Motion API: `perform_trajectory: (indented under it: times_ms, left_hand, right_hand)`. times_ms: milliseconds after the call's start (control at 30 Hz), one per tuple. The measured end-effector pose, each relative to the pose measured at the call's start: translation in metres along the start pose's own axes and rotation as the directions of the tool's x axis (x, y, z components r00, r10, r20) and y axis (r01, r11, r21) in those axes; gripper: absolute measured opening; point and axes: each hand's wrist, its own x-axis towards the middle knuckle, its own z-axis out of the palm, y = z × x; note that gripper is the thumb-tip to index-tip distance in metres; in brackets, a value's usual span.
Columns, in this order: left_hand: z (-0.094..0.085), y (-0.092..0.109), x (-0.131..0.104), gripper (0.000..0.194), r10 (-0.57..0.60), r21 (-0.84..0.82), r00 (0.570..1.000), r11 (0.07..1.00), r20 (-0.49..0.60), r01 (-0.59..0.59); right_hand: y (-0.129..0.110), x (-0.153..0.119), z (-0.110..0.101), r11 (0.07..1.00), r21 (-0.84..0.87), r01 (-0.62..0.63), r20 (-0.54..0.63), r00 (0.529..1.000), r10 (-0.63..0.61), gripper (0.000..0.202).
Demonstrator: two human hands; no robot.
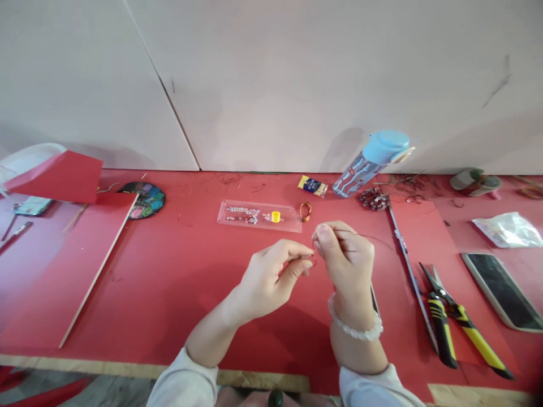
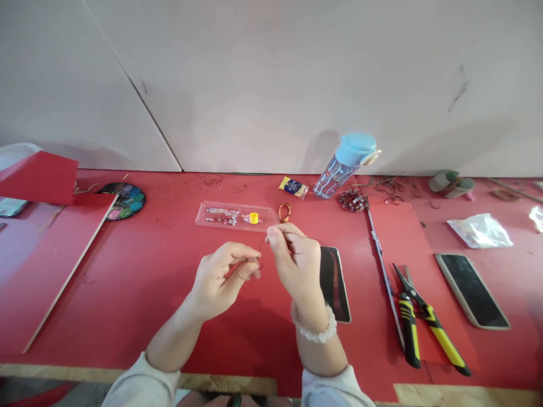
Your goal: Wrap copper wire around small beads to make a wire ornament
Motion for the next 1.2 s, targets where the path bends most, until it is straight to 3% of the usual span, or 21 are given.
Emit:
perform_trajectory:
  times_ms: [133,267,467,567,600,633,700,733,767,833,900,967,1067,1200]
  left_hand:
    - [0.003,-0.004,-0.001,0.007,0.081,0.125,0.992,0.99,-0.095,-0.069]
    - [0.005,-0.007,0.0,0.007,0.145,0.158,0.979,0.98,-0.142,-0.122]
    - [0.003,-0.007,0.002,0.008,0.145,0.206,0.975,0.972,-0.168,-0.11]
    - [-0.001,-0.006,0.003,0.009,0.117,0.261,0.97,0.964,-0.214,-0.059]
    - [-0.003,-0.006,0.004,0.009,0.107,0.272,0.968,0.961,-0.228,-0.042]
    - [-0.005,-0.006,0.004,0.01,0.098,0.277,0.966,0.96,-0.238,-0.029]
    - [-0.01,-0.005,0.005,0.01,0.074,0.267,0.968,0.964,-0.239,-0.008]
    - [-0.012,-0.005,0.006,0.01,0.064,0.255,0.97,0.967,-0.235,-0.002]
    - [-0.014,-0.005,0.006,0.01,0.058,0.241,0.971,0.97,-0.232,0.0]
    - [-0.017,-0.004,0.006,0.011,0.05,0.21,0.974,0.978,-0.222,-0.002]
    - [-0.017,-0.003,0.005,0.012,0.046,0.169,0.977,0.986,-0.21,-0.01]
    - [-0.016,-0.003,0.004,0.012,0.038,0.111,0.977,0.994,-0.21,-0.014]
    - [-0.013,-0.005,0.002,0.014,0.088,0.035,0.965,0.996,-0.245,-0.082]
    - [-0.011,-0.009,0.0,0.021,0.281,-0.042,0.922,0.952,-0.264,-0.303]
  right_hand:
    - [-0.01,0.002,0.003,0.992,-0.121,0.025,0.042,0.999,-0.02,0.035]
    - [-0.014,0.006,0.005,0.999,-0.049,-0.024,0.194,0.981,0.032,0.037]
    - [-0.001,0.011,0.009,0.963,0.156,-0.22,0.504,0.856,0.114,0.051]
    - [-0.002,0.011,0.004,0.933,0.221,-0.284,0.637,0.766,0.082,0.063]
    - [-0.004,0.01,0.002,0.925,0.254,-0.284,0.649,0.759,0.055,0.063]
    - [-0.006,0.009,0.0,0.918,0.301,-0.258,0.609,0.793,0.023,0.059]
    - [-0.007,0.006,-0.003,0.938,0.322,-0.126,0.4,0.917,-0.014,0.036]
    - [-0.006,0.006,-0.003,0.963,0.266,-0.04,0.296,0.954,-0.042,0.019]
    - [-0.004,0.006,-0.003,0.985,0.164,0.047,0.238,0.968,-0.086,0.015]
    - [0.006,0.009,-0.001,0.977,-0.117,0.176,0.227,0.963,-0.147,0.04]
    - [0.017,0.013,0.0,0.909,-0.357,0.215,0.25,0.96,-0.129,0.037]
    - [0.023,0.016,0.002,0.82,-0.541,0.184,0.318,0.948,-0.003,0.038]
    - [0.018,0.018,0.004,0.707,-0.697,0.119,0.387,0.893,0.231,0.041]
    - [0.004,0.018,0.007,0.688,-0.722,0.075,0.463,0.791,0.399,0.045]
